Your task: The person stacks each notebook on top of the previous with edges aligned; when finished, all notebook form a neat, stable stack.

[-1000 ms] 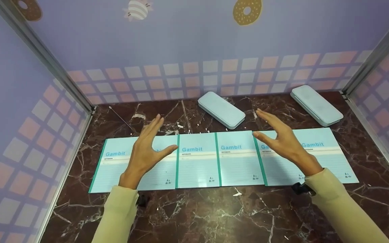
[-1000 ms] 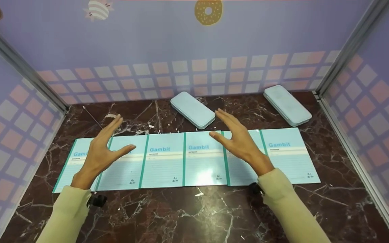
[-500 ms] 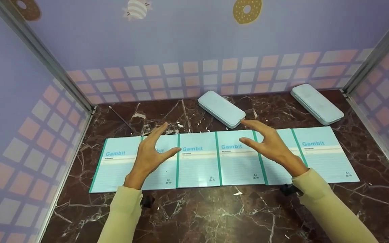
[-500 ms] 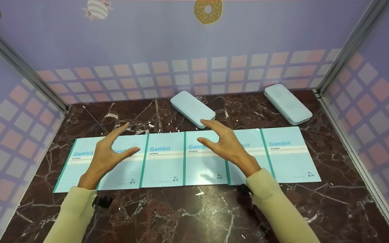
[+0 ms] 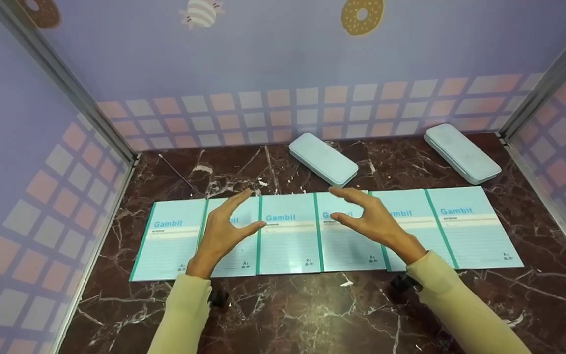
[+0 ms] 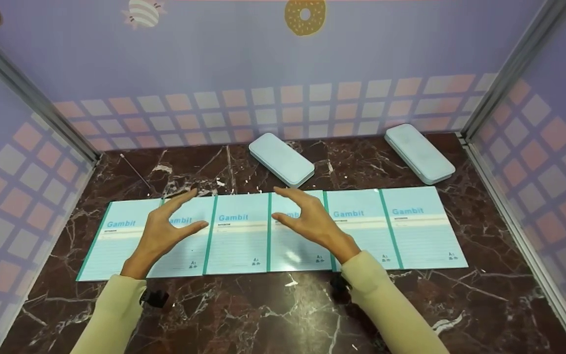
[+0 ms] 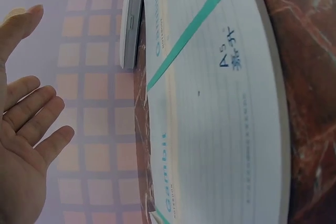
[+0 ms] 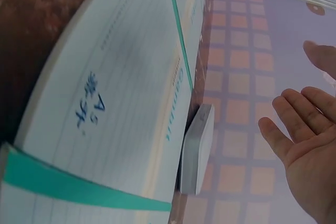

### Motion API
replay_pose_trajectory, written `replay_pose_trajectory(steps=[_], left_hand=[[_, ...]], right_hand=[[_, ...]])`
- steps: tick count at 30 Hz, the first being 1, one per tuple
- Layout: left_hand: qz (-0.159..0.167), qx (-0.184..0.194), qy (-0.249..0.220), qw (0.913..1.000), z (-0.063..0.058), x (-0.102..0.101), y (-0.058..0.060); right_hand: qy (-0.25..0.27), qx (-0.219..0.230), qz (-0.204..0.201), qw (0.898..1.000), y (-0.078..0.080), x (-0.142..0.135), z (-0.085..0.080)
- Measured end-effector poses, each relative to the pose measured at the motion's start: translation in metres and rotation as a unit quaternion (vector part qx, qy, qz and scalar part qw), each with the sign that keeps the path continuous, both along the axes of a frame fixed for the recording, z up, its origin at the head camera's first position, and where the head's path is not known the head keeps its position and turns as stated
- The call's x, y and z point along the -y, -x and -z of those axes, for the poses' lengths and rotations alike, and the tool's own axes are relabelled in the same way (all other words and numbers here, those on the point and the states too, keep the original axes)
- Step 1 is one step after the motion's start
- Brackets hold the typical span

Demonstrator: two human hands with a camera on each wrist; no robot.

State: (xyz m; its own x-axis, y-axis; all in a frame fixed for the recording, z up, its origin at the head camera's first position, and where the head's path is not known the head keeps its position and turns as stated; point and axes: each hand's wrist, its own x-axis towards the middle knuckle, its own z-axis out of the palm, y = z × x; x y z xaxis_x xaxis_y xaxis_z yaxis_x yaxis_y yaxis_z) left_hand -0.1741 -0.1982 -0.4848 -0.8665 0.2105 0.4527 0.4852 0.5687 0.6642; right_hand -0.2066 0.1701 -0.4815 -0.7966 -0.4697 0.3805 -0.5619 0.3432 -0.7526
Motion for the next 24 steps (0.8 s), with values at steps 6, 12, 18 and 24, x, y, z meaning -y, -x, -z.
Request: replay_pose_trajectory(steps=[6,12,18,24], left_hand=[[0.018,0.011,0.001,0.9998,0.010,-0.003,-0.002],[0.022,0.044,0.018,0.9986,0.019,-0.006,-0.004],[0.028,0.081,0.043,0.9954,0.027,-0.009,-0.008],[0.041,0.105,0.056,0.9921,0.033,-0.011,-0.010]], right_hand=[[-0.018,-0.003,-0.007,1.000,-0.003,0.010,0.012],[-0.037,0.001,-0.021,0.999,-0.004,0.020,0.020],[-0.070,0.001,-0.047,0.996,-0.007,0.027,0.030],[-0.100,0.000,-0.062,0.993,-0.010,0.034,0.038]])
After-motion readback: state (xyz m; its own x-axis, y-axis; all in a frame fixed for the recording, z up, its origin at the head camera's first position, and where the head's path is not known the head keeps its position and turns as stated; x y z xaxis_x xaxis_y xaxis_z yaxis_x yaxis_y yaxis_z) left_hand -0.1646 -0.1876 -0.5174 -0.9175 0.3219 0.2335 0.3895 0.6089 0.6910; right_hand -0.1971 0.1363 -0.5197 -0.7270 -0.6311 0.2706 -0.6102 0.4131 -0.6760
